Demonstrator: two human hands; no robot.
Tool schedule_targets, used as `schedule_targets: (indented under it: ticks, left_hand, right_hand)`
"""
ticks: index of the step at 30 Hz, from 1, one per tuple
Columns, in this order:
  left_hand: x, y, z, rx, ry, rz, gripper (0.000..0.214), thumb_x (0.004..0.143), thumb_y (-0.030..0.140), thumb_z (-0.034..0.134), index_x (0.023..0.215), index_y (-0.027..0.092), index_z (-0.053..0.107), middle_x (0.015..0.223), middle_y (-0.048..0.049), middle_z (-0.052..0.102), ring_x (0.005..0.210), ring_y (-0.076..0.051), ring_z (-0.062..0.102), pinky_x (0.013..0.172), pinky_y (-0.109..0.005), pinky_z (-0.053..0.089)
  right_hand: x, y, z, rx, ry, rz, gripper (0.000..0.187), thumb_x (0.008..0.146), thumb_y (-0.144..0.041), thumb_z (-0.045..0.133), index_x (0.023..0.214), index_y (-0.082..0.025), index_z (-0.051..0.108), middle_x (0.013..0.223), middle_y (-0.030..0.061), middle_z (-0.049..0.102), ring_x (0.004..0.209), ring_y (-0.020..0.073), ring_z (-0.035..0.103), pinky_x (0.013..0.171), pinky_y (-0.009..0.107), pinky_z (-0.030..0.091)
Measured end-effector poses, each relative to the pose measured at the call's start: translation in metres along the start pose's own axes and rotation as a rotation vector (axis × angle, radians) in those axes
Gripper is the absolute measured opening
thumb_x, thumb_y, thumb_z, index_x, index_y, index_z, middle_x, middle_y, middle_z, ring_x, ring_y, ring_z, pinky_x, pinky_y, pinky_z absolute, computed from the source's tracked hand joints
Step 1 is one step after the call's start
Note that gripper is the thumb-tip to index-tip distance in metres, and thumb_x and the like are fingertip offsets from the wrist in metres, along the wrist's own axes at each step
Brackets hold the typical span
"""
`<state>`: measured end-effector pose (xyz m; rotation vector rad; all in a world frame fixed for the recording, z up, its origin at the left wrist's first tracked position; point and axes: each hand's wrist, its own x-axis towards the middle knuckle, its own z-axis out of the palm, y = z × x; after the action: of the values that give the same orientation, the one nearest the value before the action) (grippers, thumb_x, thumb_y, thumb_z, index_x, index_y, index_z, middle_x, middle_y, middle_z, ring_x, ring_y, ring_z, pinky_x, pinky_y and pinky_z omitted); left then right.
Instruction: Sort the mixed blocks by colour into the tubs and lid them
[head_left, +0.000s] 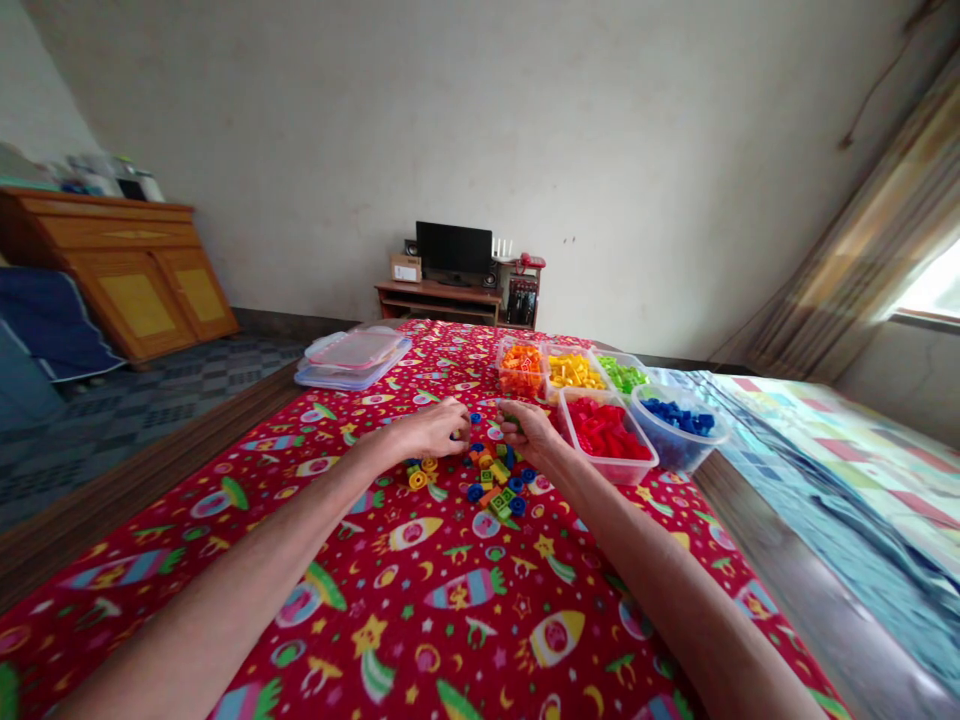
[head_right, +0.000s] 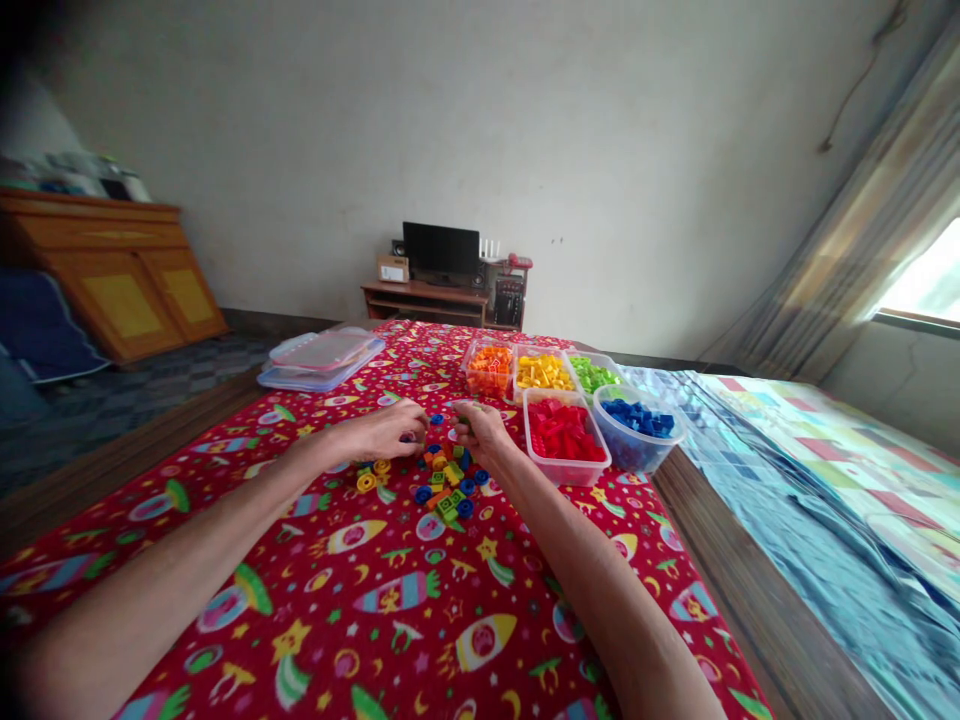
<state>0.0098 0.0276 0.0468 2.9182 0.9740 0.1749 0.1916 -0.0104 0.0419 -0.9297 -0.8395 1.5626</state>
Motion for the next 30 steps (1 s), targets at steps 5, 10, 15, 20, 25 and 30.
schedule_targets:
  ticks: [5, 10, 15, 20, 25, 30]
  left_hand:
    - [0.004, -0.01, -0.009, -0.23, 0.321, 0.021, 0.026, 0.084, 0.034, 0.049, 0.082, 0.017, 0.068, 0.094, -0.007, 0.067, 0.092, -0.019, 0.06, 0.088, -0.031, 0.047]
    - [0.012, 0.004, -0.007, -0.367, 0.475, 0.019, 0.024, 0.08, 0.038, 0.054, 0.084, 0.018, 0.066, 0.107, -0.0087, 0.064, 0.102, -0.022, 0.058, 0.096, -0.038, 0.044]
    - [0.014, 0.012, 0.001, -0.451, 0.564, -0.057, 0.031, 0.077, 0.037, 0.058, 0.1, 0.016, 0.061, 0.108, -0.01, 0.062, 0.104, -0.024, 0.058, 0.092, -0.04, 0.048]
    - [0.008, 0.001, -0.006, -0.538, 0.623, -0.156, 0.04, 0.08, 0.042, 0.051, 0.109, 0.015, 0.056, 0.116, -0.0116, 0.06, 0.104, -0.024, 0.06, 0.087, -0.038, 0.052]
    - [-0.001, -0.025, -0.004, -0.489, 0.587, -0.339, 0.036, 0.076, 0.04, 0.046, 0.097, 0.016, 0.063, 0.108, -0.0098, 0.065, 0.099, -0.025, 0.061, 0.083, -0.036, 0.052]
    - [-0.008, -0.05, 0.015, -0.414, 0.532, -0.495, 0.034, 0.072, 0.038, 0.044, 0.087, 0.017, 0.067, 0.099, -0.0083, 0.069, 0.094, -0.025, 0.063, 0.084, -0.035, 0.05]
  right_hand:
    - [0.002, 0.005, 0.0, 0.009, -0.009, 0.037, 0.019, 0.075, -0.02, 0.066, 0.068, -0.015, 0.048, 0.051, -0.0053, 0.046, 0.041, 0.0019, 0.037, 0.032, 0.01, 0.015]
    - [0.003, 0.005, 0.005, 0.11, -0.162, 0.194, 0.035, 0.082, -0.048, 0.06, 0.073, -0.016, 0.05, 0.055, -0.0016, 0.05, 0.047, 0.0064, 0.046, 0.03, 0.01, 0.016]
    - [0.0, 0.001, 0.008, 0.113, -0.166, 0.115, 0.031, 0.076, -0.04, 0.069, 0.072, -0.016, 0.048, 0.056, -0.0035, 0.05, 0.045, 0.0035, 0.043, 0.031, 0.01, 0.017]
    - [0.0, -0.012, 0.001, 0.07, -0.094, -0.017, 0.032, 0.07, -0.029, 0.073, 0.067, -0.017, 0.044, 0.051, -0.0073, 0.044, 0.039, 0.0005, 0.032, 0.032, 0.009, 0.015]
    - [0.003, -0.057, -0.028, -0.146, -0.034, -0.154, 0.037, 0.069, -0.037, 0.074, 0.065, -0.018, 0.043, 0.052, -0.0052, 0.049, 0.037, -0.0001, 0.029, 0.032, 0.01, 0.014]
    - [0.028, -0.123, -0.081, -0.682, 0.111, -0.214, 0.028, 0.079, -0.033, 0.067, 0.064, -0.013, 0.053, 0.047, -0.0028, 0.051, 0.035, 0.0005, 0.032, 0.033, 0.012, 0.02]
